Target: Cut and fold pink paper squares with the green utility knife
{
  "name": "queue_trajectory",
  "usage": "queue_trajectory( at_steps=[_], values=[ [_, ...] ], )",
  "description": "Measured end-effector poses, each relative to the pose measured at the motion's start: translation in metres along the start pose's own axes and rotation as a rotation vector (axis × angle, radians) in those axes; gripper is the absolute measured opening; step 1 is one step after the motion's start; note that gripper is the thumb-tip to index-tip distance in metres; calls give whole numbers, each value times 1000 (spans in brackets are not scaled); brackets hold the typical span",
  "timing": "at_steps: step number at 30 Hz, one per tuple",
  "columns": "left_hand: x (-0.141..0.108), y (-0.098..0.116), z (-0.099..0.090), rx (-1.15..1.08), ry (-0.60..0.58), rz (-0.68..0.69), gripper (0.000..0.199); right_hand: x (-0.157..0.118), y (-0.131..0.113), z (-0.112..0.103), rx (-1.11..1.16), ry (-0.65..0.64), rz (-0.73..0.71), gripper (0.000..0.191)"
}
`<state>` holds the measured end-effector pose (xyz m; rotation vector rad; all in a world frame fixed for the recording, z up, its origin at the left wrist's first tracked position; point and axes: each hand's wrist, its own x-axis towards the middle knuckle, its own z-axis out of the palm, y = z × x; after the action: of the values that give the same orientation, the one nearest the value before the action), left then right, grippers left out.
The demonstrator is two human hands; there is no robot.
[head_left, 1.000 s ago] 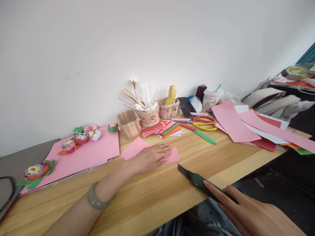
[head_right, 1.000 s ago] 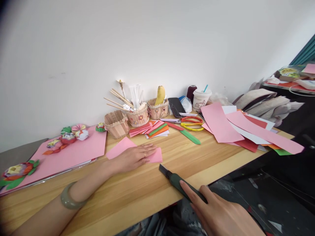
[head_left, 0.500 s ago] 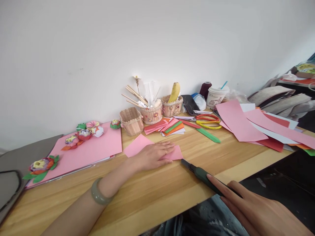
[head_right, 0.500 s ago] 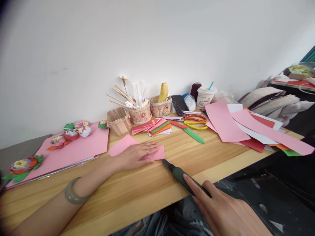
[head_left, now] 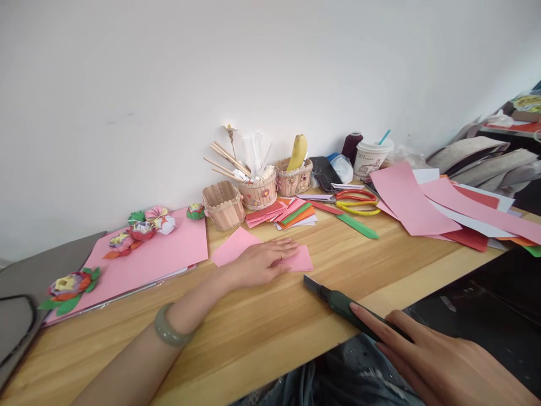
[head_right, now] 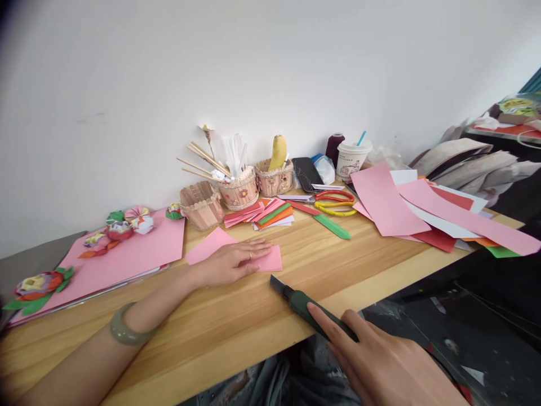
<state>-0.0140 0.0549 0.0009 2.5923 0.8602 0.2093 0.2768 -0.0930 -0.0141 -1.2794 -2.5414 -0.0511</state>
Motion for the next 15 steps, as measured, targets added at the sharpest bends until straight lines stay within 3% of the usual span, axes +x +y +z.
queue_trajectory(
  at_steps=[6, 15],
  values=[
    [0, -1, 0, -10, -6, -29, 57, 7, 1, -5, -25, -24, -33, 50],
    [-1, -2, -2, 2, -36, 28, 48, 12, -1, -9, -69, -5, -45, 48]
  ],
)
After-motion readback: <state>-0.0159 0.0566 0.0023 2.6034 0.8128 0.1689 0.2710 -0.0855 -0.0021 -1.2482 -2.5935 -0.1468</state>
